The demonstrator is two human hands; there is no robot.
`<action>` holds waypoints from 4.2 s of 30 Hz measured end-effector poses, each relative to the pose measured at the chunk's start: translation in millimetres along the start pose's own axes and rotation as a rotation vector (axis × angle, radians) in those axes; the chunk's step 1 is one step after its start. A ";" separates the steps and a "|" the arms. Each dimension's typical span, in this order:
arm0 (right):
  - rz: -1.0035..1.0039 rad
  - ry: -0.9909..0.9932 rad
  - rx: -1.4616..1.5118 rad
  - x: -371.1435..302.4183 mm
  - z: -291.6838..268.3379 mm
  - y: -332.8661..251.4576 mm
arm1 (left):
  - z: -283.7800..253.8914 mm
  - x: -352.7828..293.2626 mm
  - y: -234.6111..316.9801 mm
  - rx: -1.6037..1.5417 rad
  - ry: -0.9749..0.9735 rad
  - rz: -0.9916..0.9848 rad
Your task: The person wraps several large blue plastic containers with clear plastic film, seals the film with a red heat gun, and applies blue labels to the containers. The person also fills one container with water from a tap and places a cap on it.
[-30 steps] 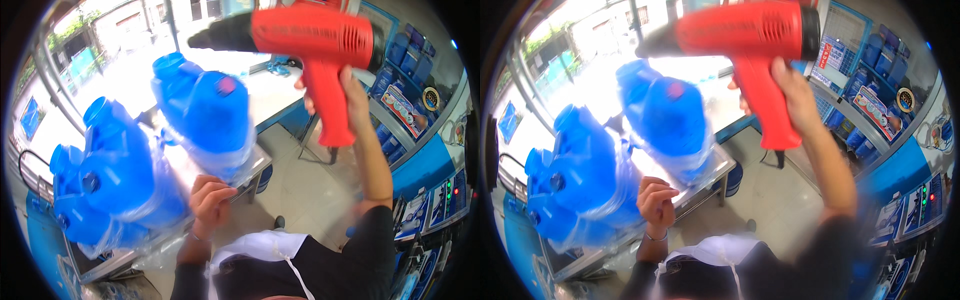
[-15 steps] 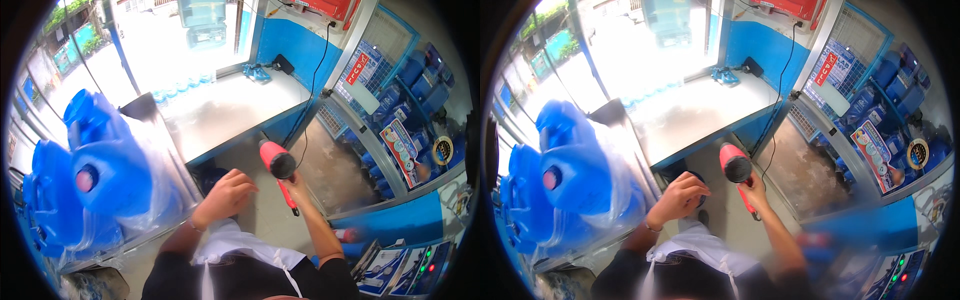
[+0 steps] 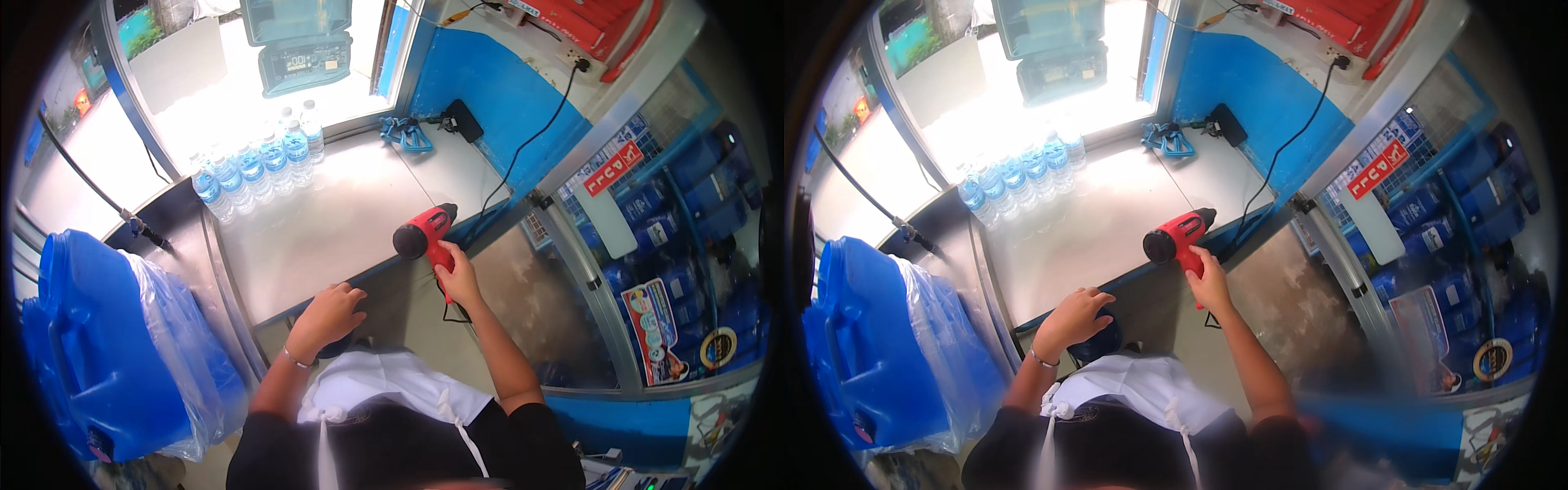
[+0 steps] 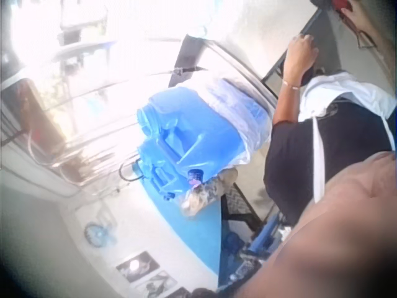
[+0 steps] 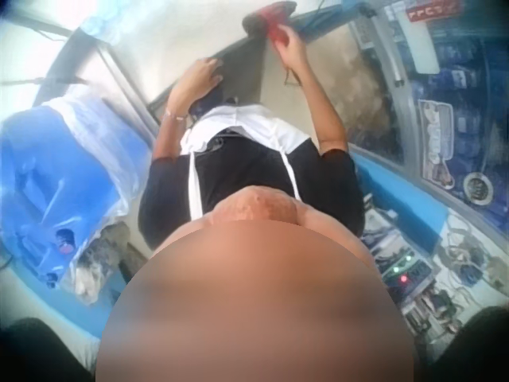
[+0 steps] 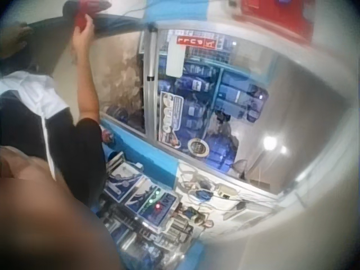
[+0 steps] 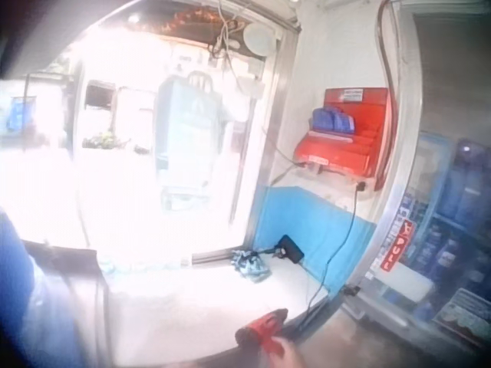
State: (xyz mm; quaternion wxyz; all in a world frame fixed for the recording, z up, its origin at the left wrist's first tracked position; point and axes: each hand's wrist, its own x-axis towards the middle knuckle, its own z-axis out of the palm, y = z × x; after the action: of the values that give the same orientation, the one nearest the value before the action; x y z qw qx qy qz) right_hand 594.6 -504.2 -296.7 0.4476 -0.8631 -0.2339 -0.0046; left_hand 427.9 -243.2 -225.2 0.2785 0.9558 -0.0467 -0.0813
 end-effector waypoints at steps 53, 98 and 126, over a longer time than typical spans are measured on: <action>-1.025 -1.334 0.031 139.6 189.3 -115.5 | 43.8 -190.9 42.7 0.584 1.451 -1.535; -1.379 -0.271 0.722 -123.8 224.8 -463.9 | 56.1 -462.0 -151.2 0.424 1.548 -1.604; -1.319 -0.302 0.705 -125.0 220.7 -459.1 | 218.3 -357.4 87.1 -0.534 1.264 -1.290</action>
State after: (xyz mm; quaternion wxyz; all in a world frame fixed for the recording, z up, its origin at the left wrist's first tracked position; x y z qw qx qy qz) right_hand 251.6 -158.3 -102.4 0.5644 -0.3418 -0.7474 -0.0777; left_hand 33.3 -382.9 -313.3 0.3635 0.5685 0.6715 0.3061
